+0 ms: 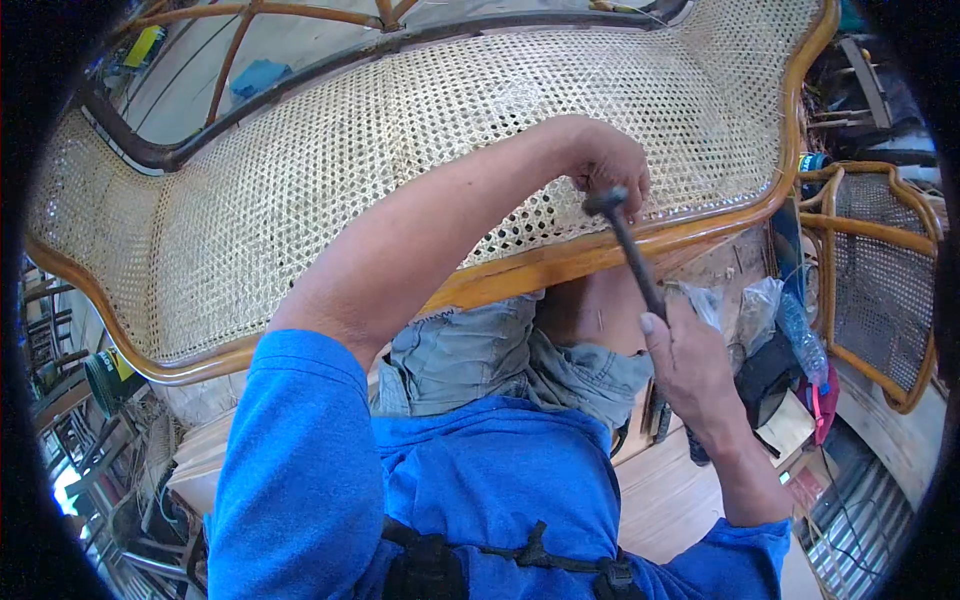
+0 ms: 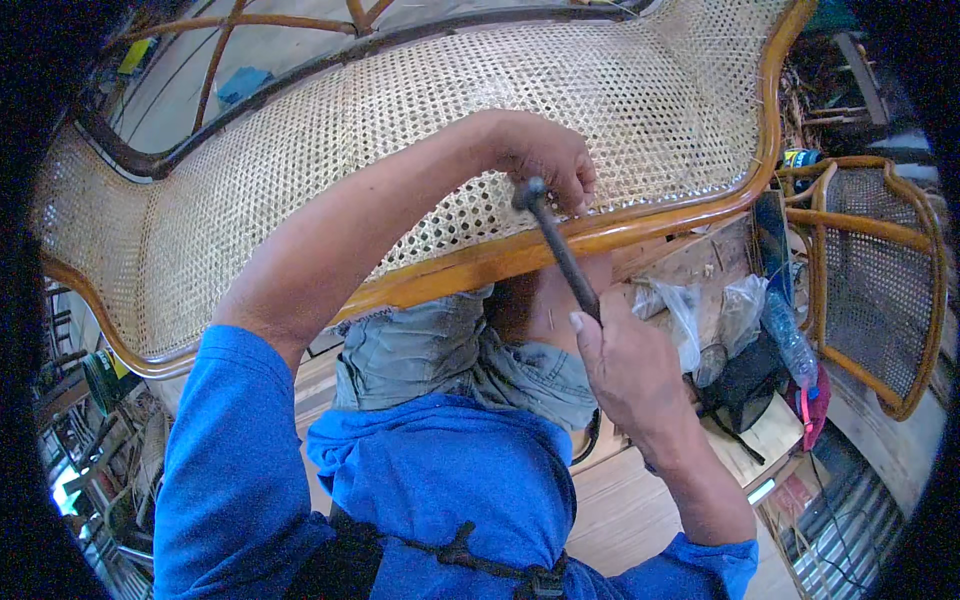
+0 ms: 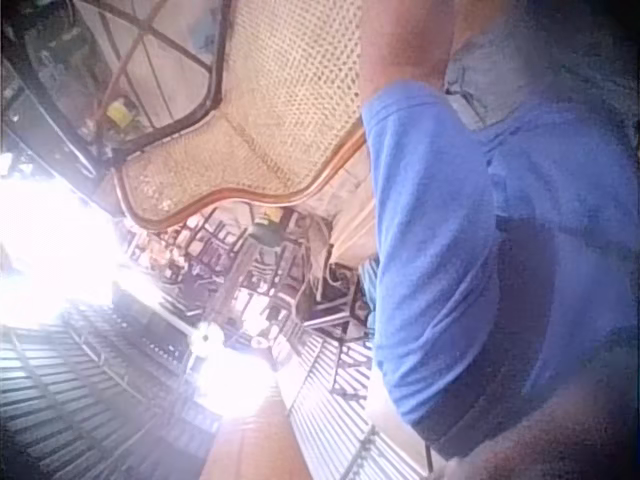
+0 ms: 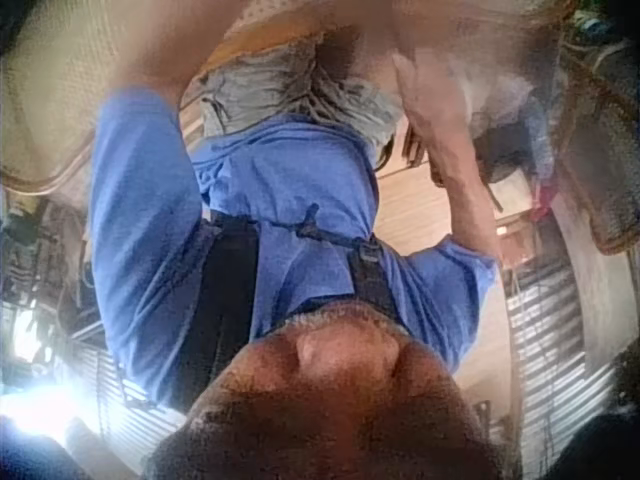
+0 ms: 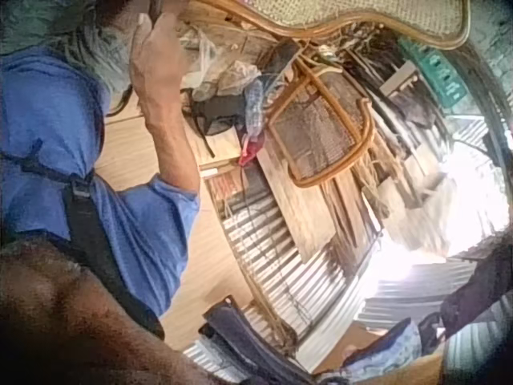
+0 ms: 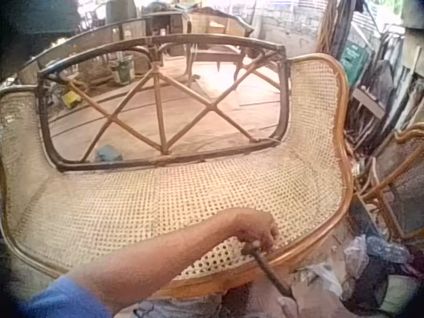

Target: The person repairs a rattan chair by inserting small wooden pegs into the frame and tapping them in with a hammer. They repeatedly pick up pegs, position them in the holes along the chair's edge, and strike them to secure the woven seat.

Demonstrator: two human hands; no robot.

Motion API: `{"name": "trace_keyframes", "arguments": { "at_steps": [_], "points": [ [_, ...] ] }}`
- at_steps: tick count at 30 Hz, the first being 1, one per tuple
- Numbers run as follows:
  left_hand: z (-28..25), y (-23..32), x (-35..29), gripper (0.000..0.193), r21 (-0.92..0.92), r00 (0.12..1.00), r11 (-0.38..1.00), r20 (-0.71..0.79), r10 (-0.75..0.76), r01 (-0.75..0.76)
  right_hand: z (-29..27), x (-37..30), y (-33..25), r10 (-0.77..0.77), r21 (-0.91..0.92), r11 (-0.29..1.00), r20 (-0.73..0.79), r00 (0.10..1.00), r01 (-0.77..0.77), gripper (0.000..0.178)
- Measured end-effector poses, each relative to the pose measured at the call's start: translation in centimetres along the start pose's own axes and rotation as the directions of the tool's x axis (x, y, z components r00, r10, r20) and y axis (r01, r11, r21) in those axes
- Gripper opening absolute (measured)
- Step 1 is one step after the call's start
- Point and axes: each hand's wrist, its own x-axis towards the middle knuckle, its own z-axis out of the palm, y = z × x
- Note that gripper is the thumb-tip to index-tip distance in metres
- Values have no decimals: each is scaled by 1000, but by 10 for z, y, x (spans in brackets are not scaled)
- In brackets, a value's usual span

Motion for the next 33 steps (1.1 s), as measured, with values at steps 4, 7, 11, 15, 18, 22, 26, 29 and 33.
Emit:
{"name": "trace_keyframes", "arguments": {
  "at_steps": [4,7,11,15,18,22,26,29,33],
  "points": [
    [5,10,0,21,262,997,965,-61,42,-24,13,-3,11,55,-96,994,84,995,-46,29],
    [4,7,-8,39,398,982,916,-189,31,48,26,-12,28,-58,15,998,93,994,57,30],
    [19,33,-74,25,134,811,988,-569,137,-73,68,-18,21,-312,164,940,55,949,299,32],
    [59,40,-77,24,-542,838,802,-537,-99,-252,113,-28,11,-355,402,798,-290,889,449,26],
    [95,39,-91,17,-605,885,782,-434,-167,-149,110,-16,12,38,762,585,-368,929,278,23],
    [147,27,-76,23,-451,883,869,-468,-35,-205,91,-11,23,183,908,382,-256,949,171,22],
    [161,40,-71,25,-408,851,882,-524,-15,-235,80,-17,26,155,917,323,-297,942,235,18],
    [171,26,-64,24,-214,747,933,-659,81,-289,83,-17,24,166,899,375,-306,938,227,17],
    [181,33,-64,19,-204,682,957,-731,-7,-208,104,-6,32,173,795,577,-341,924,185,17]
  ]
}}
